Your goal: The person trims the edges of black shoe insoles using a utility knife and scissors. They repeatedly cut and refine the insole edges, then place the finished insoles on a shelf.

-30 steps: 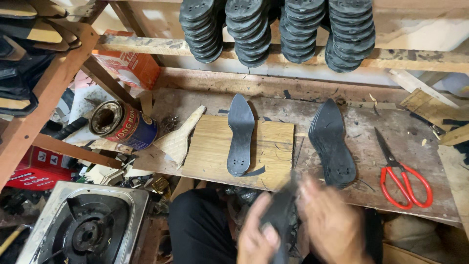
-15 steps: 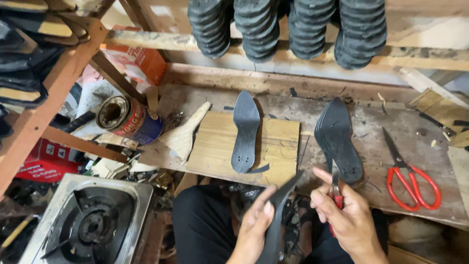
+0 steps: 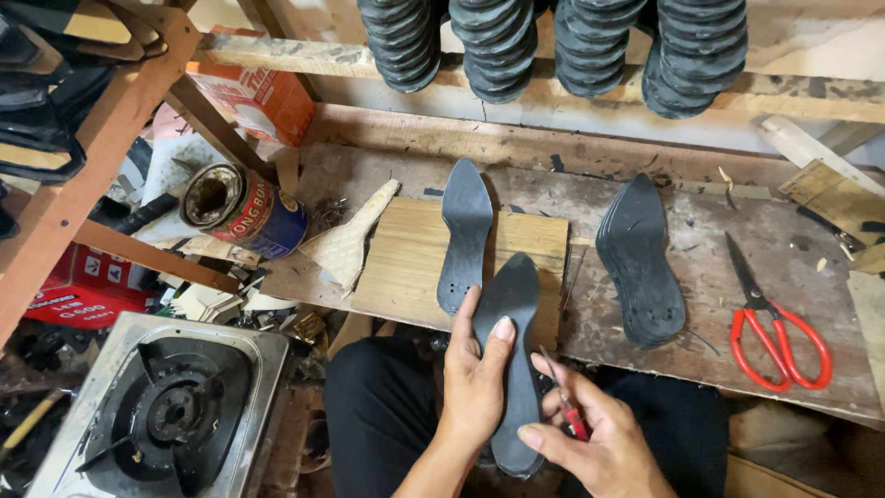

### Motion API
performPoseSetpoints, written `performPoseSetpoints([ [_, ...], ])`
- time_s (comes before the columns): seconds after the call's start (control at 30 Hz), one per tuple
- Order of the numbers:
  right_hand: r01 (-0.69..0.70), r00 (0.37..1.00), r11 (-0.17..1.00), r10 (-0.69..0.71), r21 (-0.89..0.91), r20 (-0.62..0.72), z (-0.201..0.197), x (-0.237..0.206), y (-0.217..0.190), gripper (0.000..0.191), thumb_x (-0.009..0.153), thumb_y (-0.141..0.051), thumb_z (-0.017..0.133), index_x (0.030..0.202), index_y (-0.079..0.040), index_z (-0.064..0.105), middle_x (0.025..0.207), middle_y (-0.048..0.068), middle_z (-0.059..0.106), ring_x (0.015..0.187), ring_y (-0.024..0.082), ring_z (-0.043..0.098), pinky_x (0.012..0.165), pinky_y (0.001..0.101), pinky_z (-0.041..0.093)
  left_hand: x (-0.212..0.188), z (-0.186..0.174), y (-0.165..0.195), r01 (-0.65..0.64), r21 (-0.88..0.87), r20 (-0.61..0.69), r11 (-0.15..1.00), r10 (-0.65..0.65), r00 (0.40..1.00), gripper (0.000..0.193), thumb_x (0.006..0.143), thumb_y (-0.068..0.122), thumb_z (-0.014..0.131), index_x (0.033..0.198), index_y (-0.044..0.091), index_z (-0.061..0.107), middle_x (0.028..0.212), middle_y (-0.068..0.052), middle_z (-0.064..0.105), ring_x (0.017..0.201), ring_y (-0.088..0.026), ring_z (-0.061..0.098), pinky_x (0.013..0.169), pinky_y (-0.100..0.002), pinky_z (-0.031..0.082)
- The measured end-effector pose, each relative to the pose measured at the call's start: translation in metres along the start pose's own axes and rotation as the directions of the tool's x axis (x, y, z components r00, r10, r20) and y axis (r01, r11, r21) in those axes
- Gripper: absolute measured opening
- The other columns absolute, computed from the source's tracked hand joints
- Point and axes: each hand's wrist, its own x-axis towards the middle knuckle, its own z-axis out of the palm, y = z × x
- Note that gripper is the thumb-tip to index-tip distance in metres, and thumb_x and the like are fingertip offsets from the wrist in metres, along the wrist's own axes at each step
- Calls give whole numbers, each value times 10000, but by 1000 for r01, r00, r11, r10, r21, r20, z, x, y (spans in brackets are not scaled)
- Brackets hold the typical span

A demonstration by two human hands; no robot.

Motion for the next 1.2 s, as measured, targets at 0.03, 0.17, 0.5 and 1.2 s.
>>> performPoseSetpoints([
  [0.03,-19,998,999,16,-39,-63,1,-1,2,749,734,-86,861,1427,1,592,766,-4,610,641,41,507,622,216,442,-2,0,3,15,-53,23,998,-14,1000,672,993,155,594,1579,26,291,1271,-143,666,1063,-140,634,925,-265,512],
  [0.17,79,965,997,-78,-6,-251,1,3,17,689,774,-84,815,1410,27,575,818,28,712,697,56,597,669,238,498,-23,-7,13,36,-65,267,997,-18,964,720,937,54,629,1567,33,281,1394,-95,600,1232,-126,581,1051,-263,450],
  [0.5,109,913,959,7,260,-408,-40,14,29,561,976,-47,704,1511,79,593,965,207,739,641,136,473,542,252,355,-32,-22,32,15,288,253,958,-91,963,467,920,-7,643,1383,-15,586,1198,-89,731,1089,-112,665,961,-256,514],
  [1.2,487,868,755,-475,-438,147,-26,-16,78,531,815,-113,727,1337,-47,660,782,22,670,632,83,642,606,234,552,-9,-55,-3,93,-414,-3,906,-104,995,448,992,173,624,1414,30,576,1109,-28,712,967,-80,647,896,-250,501],
])
